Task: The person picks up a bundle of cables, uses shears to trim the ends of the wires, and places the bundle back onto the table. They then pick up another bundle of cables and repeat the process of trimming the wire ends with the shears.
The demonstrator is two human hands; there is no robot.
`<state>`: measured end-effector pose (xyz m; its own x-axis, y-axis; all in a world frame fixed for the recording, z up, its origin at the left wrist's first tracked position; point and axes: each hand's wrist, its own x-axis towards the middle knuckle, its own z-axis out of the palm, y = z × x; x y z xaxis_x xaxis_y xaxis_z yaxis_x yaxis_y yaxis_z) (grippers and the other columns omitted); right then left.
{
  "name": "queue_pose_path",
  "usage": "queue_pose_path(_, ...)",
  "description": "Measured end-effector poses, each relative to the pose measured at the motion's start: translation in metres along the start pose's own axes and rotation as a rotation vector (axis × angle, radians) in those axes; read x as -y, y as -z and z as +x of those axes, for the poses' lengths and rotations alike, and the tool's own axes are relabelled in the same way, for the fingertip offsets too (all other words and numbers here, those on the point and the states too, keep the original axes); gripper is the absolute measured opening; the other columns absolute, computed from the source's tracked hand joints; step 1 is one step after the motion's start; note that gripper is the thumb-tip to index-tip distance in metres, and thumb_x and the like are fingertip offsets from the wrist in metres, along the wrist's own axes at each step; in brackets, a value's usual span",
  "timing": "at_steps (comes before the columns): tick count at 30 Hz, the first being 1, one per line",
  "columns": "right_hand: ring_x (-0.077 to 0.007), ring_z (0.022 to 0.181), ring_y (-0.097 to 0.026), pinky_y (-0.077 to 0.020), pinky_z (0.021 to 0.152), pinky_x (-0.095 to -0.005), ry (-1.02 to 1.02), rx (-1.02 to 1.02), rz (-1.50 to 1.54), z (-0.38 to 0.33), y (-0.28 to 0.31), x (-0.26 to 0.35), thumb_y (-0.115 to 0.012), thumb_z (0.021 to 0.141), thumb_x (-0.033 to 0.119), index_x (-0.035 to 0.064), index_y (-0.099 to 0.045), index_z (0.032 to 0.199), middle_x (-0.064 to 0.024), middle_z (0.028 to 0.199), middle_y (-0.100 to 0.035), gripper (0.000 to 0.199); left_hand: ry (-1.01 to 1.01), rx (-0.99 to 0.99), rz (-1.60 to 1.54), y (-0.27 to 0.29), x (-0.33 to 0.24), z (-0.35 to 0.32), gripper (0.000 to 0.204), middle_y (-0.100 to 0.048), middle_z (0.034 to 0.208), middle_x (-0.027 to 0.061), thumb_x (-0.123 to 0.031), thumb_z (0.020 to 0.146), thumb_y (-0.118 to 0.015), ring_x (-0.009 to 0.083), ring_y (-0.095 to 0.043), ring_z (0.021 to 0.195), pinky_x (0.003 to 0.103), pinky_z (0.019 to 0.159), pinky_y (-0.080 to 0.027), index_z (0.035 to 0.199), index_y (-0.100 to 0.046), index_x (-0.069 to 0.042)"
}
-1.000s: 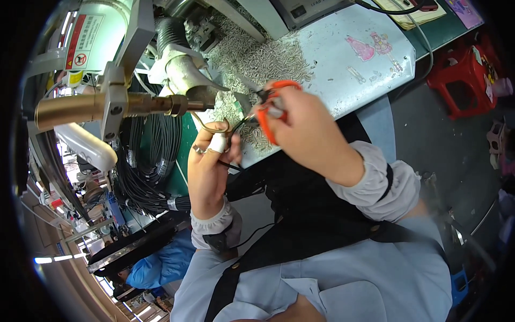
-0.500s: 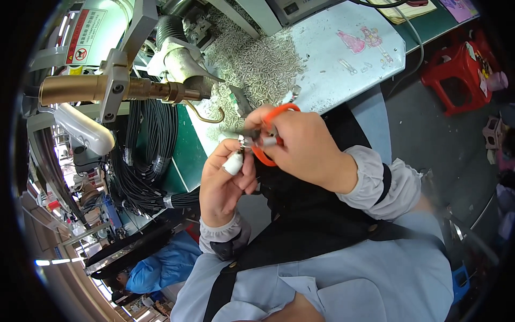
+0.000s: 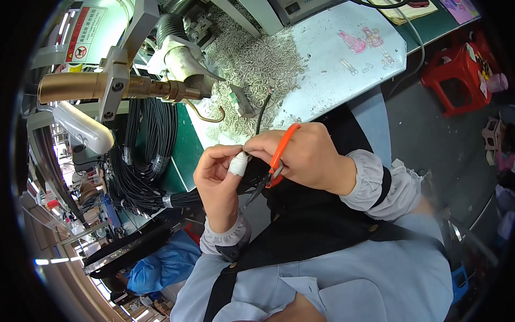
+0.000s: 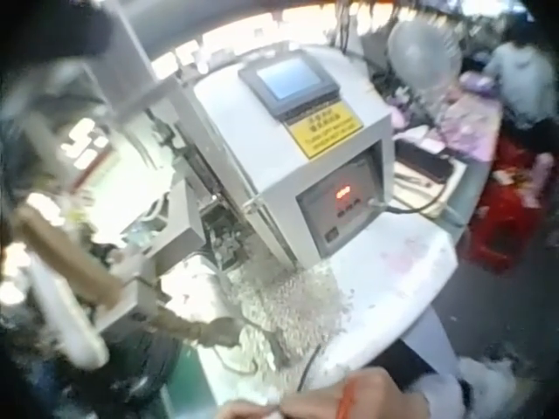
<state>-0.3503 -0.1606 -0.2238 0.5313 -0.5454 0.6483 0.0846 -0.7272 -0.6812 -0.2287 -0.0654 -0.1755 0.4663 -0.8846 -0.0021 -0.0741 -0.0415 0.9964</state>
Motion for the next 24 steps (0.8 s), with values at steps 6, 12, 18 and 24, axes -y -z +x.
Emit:
queue_pose_path(6, -0.0134, 0.045, -0.053, -0.0329, 0.039, -0.0220, -0.010, 0.033, -0.010, 0.004, 0.008, 0.007, -0.070, 0.063, 0.003, 0.0066, -0.059, 0.086, -0.0039, 0.072, -0.063, 0.026, 0.403, 0.158, -0.488, 0.022, 0.007, 0.005, 0.020, -0.056, 0.079, 0.0036, 0.007, 0.076, -0.055, 0.0051, -0.048, 0.063, 0.014, 0.054, -0.035, 0.096, -0.054, 0.003)
queue_pose_path(12, -0.0146, 0.044, -0.050, -0.0328, 0.039, -0.0229, 0.008, 0.022, -0.001, 0.004, 0.007, 0.010, -0.065, 0.061, -0.003, 0.0044, -0.055, 0.087, -0.0026, 0.066, -0.058, 0.029, 0.519, 0.184, -0.576, 0.015, 0.006, 0.006, 0.018, -0.047, 0.068, 0.0017, 0.000, 0.076, -0.057, 0.0044, -0.038, 0.053, 0.016, 0.044, -0.026, 0.092, -0.051, 0.002)
queue_pose_path(18, -0.0148, 0.047, -0.051, -0.0338, 0.039, -0.0230, -0.077, -0.009, -0.041, 0.000, -0.002, 0.014, -0.061, 0.059, -0.006, 0.0038, -0.052, 0.084, -0.0031, 0.065, -0.056, 0.028, 0.100, 0.156, -0.324, 0.005, 0.013, -0.002, 0.017, -0.053, 0.078, 0.0018, 0.004, 0.078, -0.056, 0.0023, -0.039, 0.055, 0.016, 0.046, -0.026, 0.094, -0.051, 0.002)
queue_pose_path(24, -0.0164, 0.051, -0.055, -0.0360, 0.040, -0.0231, -0.010, -0.024, 0.051, 0.003, 0.000, 0.010, -0.061, 0.063, -0.006, 0.0034, -0.051, 0.081, -0.0061, 0.067, -0.057, 0.022, 0.587, 0.232, -0.737, 0.019, 0.013, -0.004, 0.019, -0.053, 0.080, 0.0034, 0.006, 0.076, -0.057, 0.0060, -0.048, 0.066, 0.017, 0.059, -0.036, 0.093, -0.051, 0.002)
